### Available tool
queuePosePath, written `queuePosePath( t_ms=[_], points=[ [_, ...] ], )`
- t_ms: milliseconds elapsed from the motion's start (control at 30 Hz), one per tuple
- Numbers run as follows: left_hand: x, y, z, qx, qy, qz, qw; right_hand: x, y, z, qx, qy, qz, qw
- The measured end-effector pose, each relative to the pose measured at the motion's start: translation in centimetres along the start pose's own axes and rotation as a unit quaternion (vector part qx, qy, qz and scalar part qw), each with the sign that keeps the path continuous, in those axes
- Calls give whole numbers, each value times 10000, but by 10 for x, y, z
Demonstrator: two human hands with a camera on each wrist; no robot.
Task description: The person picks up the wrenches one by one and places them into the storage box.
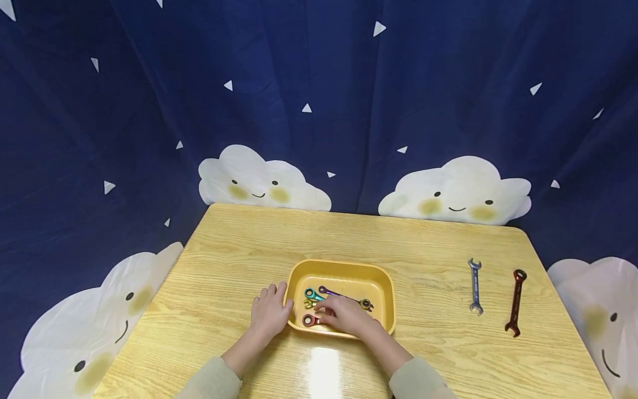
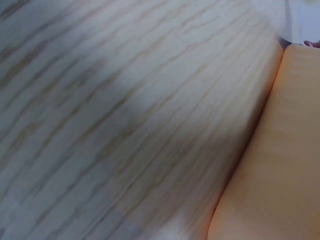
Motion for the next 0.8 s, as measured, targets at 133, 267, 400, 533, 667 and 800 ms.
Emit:
queuePosePath(
  t_ms=[133, 267, 400, 533, 667, 800],
  points=[
    [0, 0, 0, 0, -10, 15, 10000, 7, -3, -2, -153, -24, -243, 9996],
    [0, 0, 0, -7, -10, 3, 10000, 18, -5, -4, -212, -15, -517, 9984],
    [1, 0, 0, -8, -5, -8, 10000, 29, -8, -6, -274, 29, -850, 9960],
    [0, 0, 0, -8, 11, 2, 10000, 38, -11, -7, -175, -15, -1241, 9921],
    [0, 0, 0, -12, 24, -4, 10000, 48, -14, -7, -3, -192, -1639, 9863],
    [0, 0, 1, -11, 21, -5, 10000, 57, -17, -8, 13, -373, -1970, 9797]
  ],
)
Point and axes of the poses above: each hand's wrist, its own y-axis towards the middle knuckle, its own x-axis out of the back of the hand, z = x × y, the point moved 6 cm from there along y, towards the middle knuckle, and after that the axes turned 10 degrees about x, right-handed, at the moved point
